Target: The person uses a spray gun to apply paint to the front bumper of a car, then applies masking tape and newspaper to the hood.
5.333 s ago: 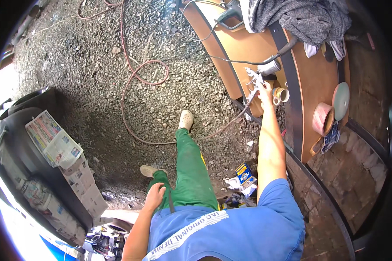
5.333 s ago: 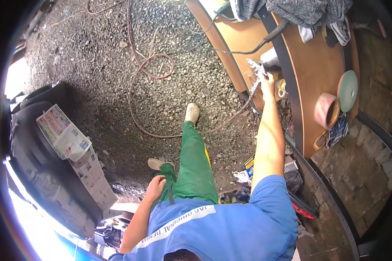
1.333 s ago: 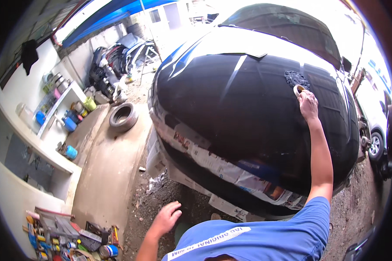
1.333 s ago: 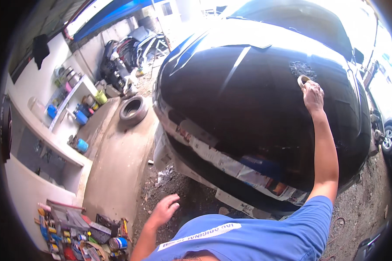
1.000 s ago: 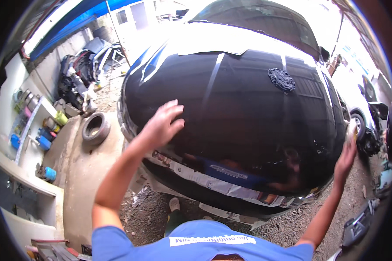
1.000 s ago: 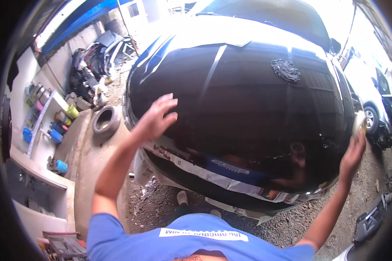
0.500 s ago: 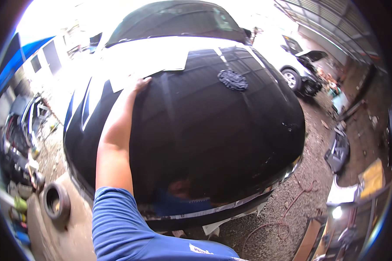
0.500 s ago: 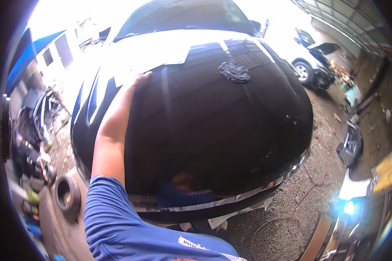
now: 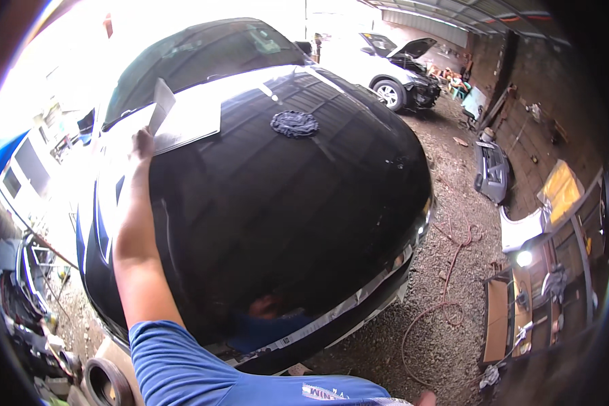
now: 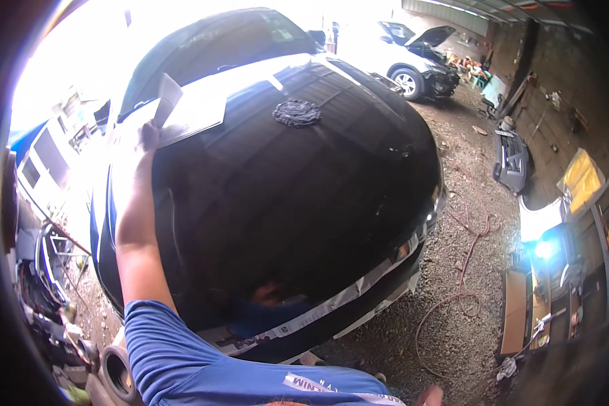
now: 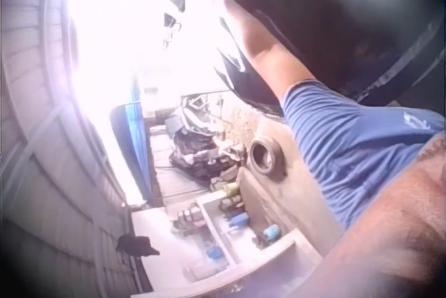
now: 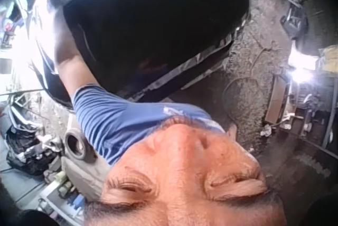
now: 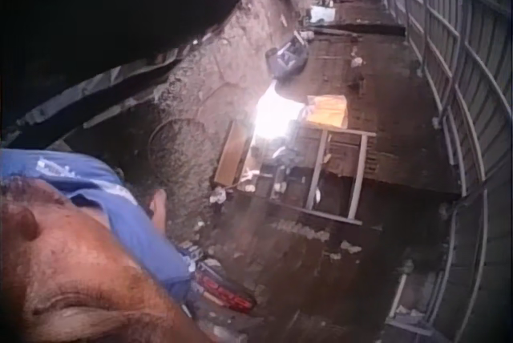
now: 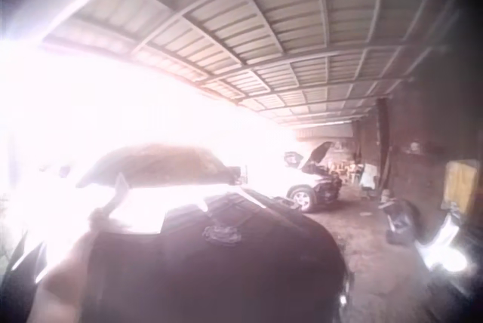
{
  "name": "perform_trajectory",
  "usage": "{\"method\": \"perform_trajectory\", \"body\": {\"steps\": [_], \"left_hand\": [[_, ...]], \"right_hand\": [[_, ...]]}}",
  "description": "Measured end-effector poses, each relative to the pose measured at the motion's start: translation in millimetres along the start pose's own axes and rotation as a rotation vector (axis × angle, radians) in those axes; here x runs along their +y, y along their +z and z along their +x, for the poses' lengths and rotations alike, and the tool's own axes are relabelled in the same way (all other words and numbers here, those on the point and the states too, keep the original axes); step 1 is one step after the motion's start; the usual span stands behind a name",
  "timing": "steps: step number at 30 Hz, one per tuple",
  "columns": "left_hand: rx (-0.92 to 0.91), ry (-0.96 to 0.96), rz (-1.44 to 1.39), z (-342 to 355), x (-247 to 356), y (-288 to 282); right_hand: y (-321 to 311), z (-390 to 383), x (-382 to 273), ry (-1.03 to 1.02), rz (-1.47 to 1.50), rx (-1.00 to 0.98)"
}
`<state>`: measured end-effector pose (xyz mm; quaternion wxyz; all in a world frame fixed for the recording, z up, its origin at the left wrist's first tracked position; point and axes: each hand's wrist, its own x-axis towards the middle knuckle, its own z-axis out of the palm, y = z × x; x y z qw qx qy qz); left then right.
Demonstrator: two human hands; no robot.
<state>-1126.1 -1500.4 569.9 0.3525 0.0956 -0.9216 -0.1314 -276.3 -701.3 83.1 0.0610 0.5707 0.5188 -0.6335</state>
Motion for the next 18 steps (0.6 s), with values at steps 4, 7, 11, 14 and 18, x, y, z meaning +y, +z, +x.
{"method": "perform_trajectory", "body": {"steps": [4, 7, 11, 14, 18], "left_hand": [[0.192, 0.218, -0.037, -13.8, 112.5, -76.7], [0.273, 0.479, -0.313, -77.5, 235.2, -125.0], [-0.009, 0.731, -0.659, -227.4, 404.6, -169.0], [-0.493, 0.613, -1.016, -400.9, 500.0, -171.7], [-0.997, 0.276, -1.492, -642.5, 583.6, -147.8]], "right_hand": [[30.3, -15.5, -92.1, -0.207, 0.025, -0.011], [67.2, -65.1, -168.0, -0.586, -0.106, -0.054], [76.6, -138.4, -240.7, -0.963, -0.157, -0.122], [55.9, -173.6, -265.5, -1.12, -0.028, -0.164], [-4.6, -179.3, -255.2, -1.245, 0.167, -0.182]]}}
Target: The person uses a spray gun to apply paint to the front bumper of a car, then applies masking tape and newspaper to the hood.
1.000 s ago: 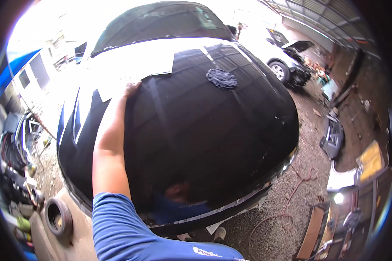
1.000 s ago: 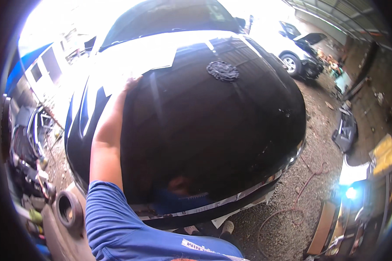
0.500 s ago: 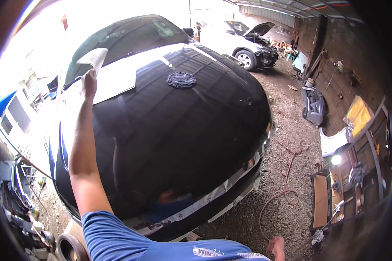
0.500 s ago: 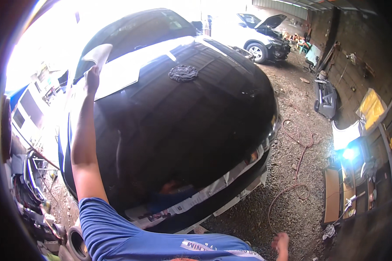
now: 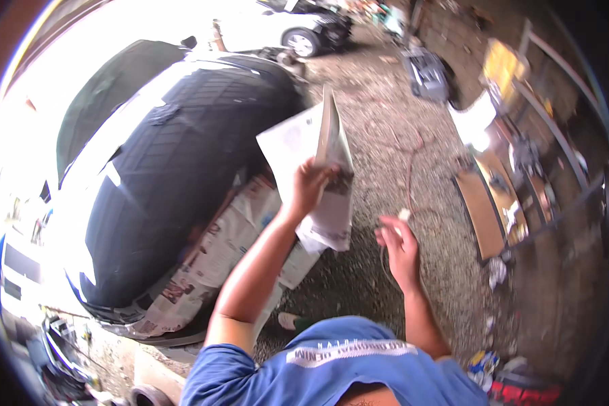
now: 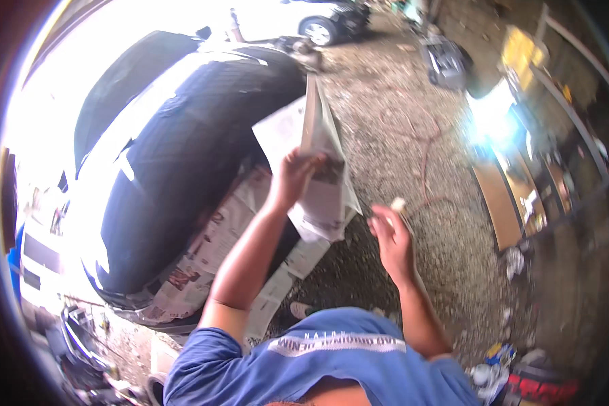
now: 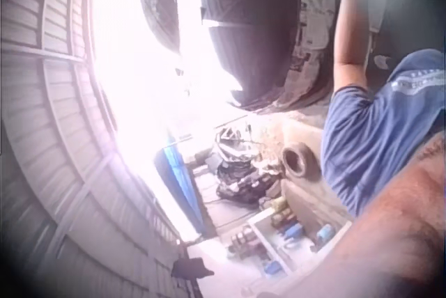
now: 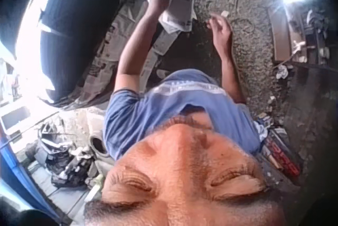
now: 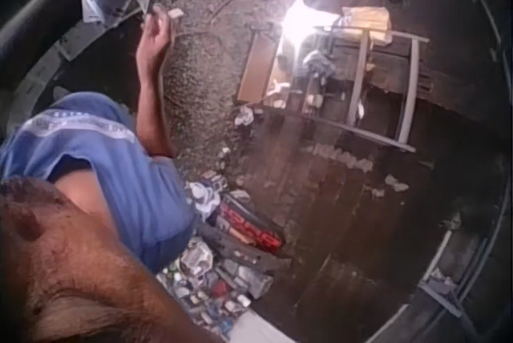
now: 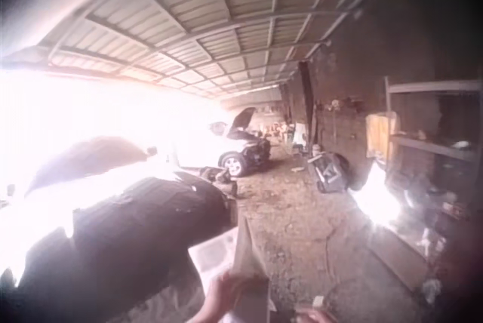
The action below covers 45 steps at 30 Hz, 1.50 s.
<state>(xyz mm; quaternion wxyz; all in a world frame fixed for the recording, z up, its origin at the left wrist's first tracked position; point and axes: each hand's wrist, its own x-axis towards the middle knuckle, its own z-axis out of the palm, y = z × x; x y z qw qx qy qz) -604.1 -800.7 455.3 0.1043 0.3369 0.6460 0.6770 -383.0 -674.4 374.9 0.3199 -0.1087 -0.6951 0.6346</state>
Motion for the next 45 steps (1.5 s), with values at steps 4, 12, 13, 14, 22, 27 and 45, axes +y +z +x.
{"method": "perform_trajectory", "body": {"steps": [4, 12, 13, 14, 22, 27, 45], "left_hand": [[-0.056, -0.415, -0.323, -88.3, -88.6, 142.4], [-0.109, -0.667, -0.605, -190.2, -133.9, 209.6], [-0.108, -0.663, -0.614, -196.0, -135.9, 212.1], [-0.118, -0.613, -0.654, -199.5, -137.6, 213.2], [0.038, -0.261, -0.001, -215.1, -117.2, 209.9], [-0.124, 0.037, 0.37, -206.1, -106.8, 184.4], [0.148, -0.617, 0.232, -204.9, -117.4, 177.6]], "right_hand": [[-57.5, -20.5, 29.5, 0.045, -0.247, 0.056], [-119.5, -93.7, 76.9, 0.284, -0.221, -0.009], [-121.7, -97.5, 79.7, 0.291, -0.234, -0.01], [-122.1, -99.4, 81.5, 0.293, -0.247, -0.019], [-119.4, -101.8, 74.6, 0.374, -0.068, -0.114], [-104.1, -94.6, 71.9, 0.35, -0.194, -0.054], [-92.7, -131.8, 67.5, -0.201, -0.675, -0.351]]}}
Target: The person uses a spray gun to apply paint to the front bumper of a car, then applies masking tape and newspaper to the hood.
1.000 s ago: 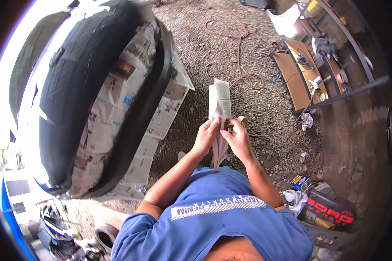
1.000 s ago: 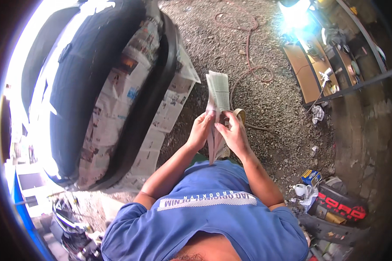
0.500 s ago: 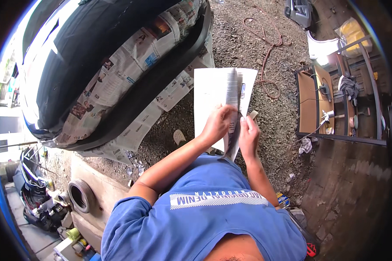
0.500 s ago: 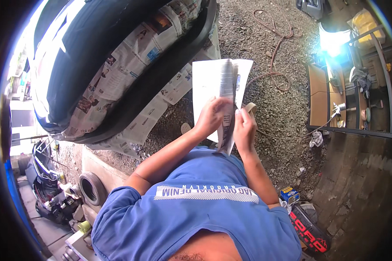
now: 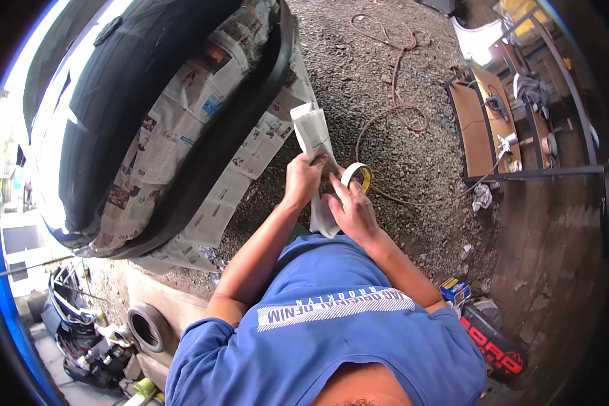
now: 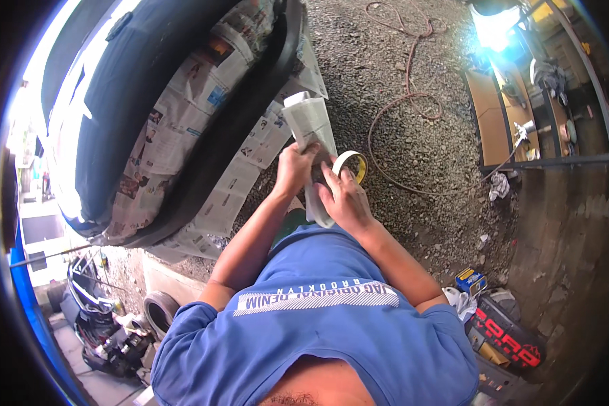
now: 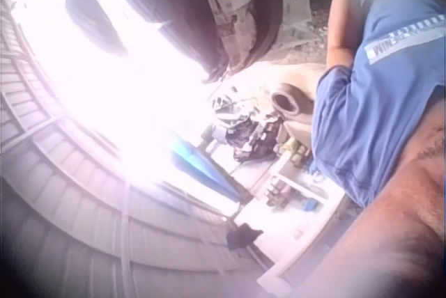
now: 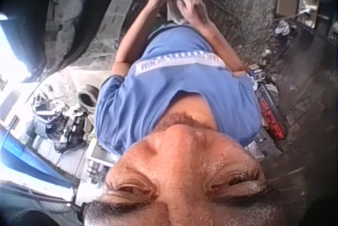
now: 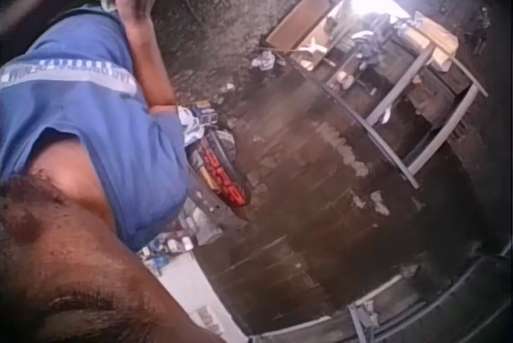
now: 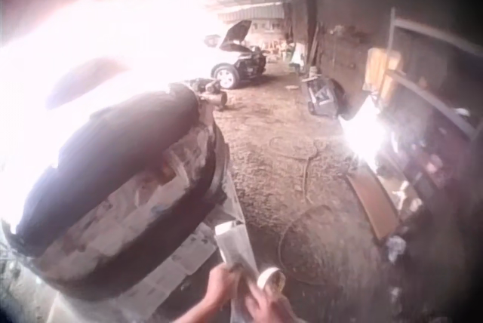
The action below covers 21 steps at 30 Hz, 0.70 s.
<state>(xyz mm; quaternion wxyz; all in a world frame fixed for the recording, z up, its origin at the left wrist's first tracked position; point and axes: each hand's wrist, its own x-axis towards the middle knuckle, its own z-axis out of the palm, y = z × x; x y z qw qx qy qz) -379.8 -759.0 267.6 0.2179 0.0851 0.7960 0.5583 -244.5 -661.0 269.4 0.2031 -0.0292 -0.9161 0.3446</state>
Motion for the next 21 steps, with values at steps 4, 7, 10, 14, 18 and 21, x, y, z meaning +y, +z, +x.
{"method": "perform_trajectory", "body": {"steps": [4, 7, 10, 14, 18, 21], "left_hand": [[0.021, 0.158, -0.014, -1.5, -0.1, -6.1], [-0.153, 0.124, -0.464, -9.6, 2.2, -1.4], [-0.148, 0.089, -0.277, -20.8, 2.7, 6.9], [-0.246, 0.076, -0.292, -36.0, 0.3, 8.9], [-0.263, 0.09, -0.338, -42.9, 4.8, 14.1], [-0.377, 0.269, -0.056, -45.7, 11.2, 7.5]], "right_hand": [[-9.7, 0.0, 3.5, 0.067, 0.051, 0.089], [-12.8, -0.6, 5.2, 0.172, 0.185, 0.111], [-12.1, 0.4, 6.3, 0.267, 0.372, 0.114], [-17.3, 1.9, 6.1, 0.302, 0.576, 0.138], [-26.3, 5.0, 2.9, 0.339, 0.772, 0.102], [-18.5, 10.3, 6.4, 0.385, 0.661, 0.18]]}}
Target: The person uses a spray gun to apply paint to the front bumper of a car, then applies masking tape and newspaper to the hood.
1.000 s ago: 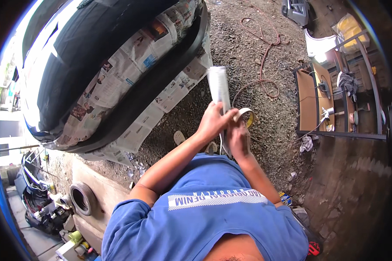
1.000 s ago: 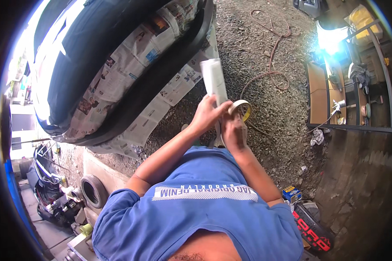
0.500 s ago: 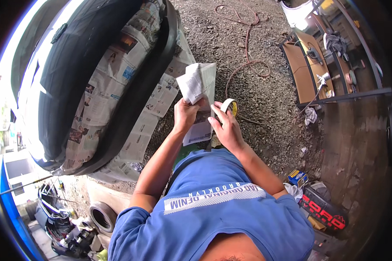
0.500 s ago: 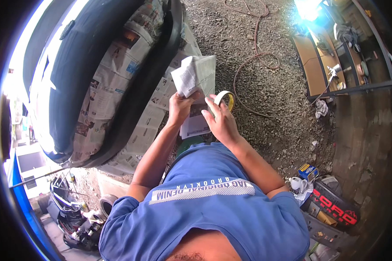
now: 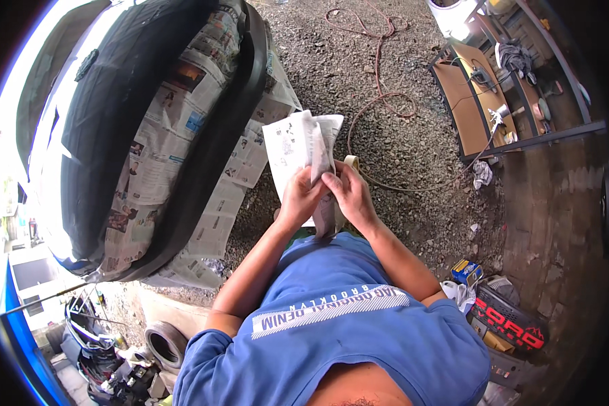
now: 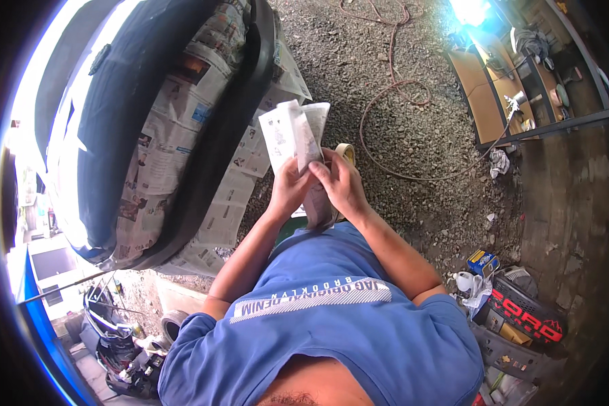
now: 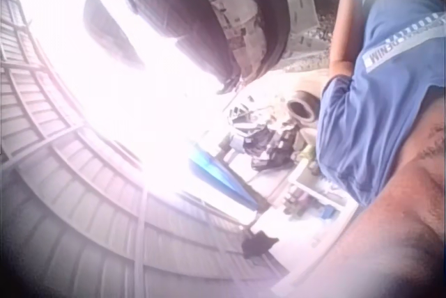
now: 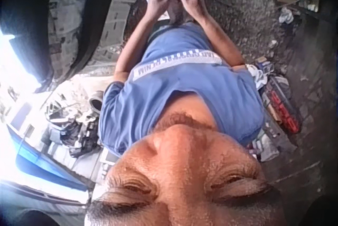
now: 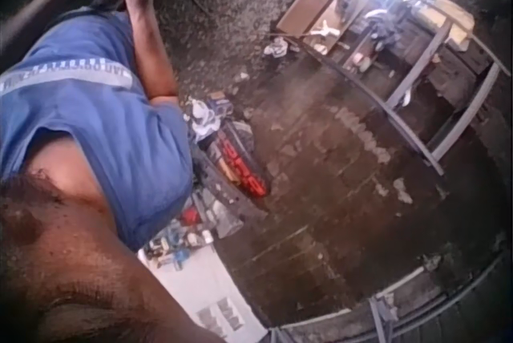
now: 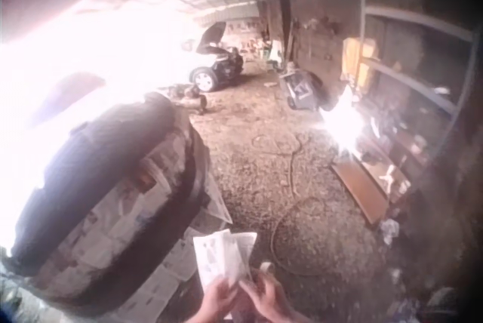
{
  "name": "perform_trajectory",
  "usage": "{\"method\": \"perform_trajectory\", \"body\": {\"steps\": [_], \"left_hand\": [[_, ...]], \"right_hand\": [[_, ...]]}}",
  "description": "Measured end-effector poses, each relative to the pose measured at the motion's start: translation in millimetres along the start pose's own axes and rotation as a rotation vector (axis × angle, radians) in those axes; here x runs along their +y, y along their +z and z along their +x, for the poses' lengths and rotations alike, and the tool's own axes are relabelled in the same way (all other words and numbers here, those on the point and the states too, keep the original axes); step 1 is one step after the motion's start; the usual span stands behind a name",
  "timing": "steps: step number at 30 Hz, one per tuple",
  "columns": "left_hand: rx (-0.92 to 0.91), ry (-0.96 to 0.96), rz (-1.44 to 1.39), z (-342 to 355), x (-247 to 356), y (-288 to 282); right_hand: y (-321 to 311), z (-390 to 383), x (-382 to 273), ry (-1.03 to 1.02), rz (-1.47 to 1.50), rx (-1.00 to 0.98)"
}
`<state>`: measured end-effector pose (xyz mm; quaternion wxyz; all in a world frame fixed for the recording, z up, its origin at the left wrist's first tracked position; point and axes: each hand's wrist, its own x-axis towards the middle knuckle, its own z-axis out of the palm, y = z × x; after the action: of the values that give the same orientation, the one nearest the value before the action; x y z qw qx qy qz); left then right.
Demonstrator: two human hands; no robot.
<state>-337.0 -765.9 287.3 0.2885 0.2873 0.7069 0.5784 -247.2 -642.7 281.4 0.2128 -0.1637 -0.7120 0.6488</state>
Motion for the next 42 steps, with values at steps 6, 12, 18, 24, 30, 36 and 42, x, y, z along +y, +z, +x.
{"method": "perform_trajectory", "body": {"steps": [6, 12, 18, 24, 30, 36, 42], "left_hand": [[0.156, -0.016, 0.003, -12.4, 7.2, -38.1], [0.297, -0.05, -0.212, -42.8, 30.0, -167.4], [0.204, -0.082, -0.359, -62.8, 38.7, -216.0], [0.338, 0.128, -0.566, -48.2, 55.6, -287.9], [0.686, 0.561, -0.489, -10.8, 106.8, -470.6], [1.098, 0.781, -0.518, 1.2, 137.7, -736.1], [1.591, 0.629, -0.455, 16.8, 112.0, -957.6]], "right_hand": [[-38.3, 18.1, 41.1, 0.099, -0.112, 0.169], [-158.7, 34.4, 55.9, 0.194, 0.348, 0.472], [-233.1, 38.5, 47.5, 0.225, 0.139, 0.737], [-275.7, 38.2, -29.4, -0.114, -0.203, 0.955], [-239.6, 45.6, -129.3, -0.304, -0.147, 0.994], [-119.8, 62.2, -207.3, -0.566, -0.459, 0.913], [-8.2, 81.7, -240.7, -0.471, -0.782, 0.767]]}}
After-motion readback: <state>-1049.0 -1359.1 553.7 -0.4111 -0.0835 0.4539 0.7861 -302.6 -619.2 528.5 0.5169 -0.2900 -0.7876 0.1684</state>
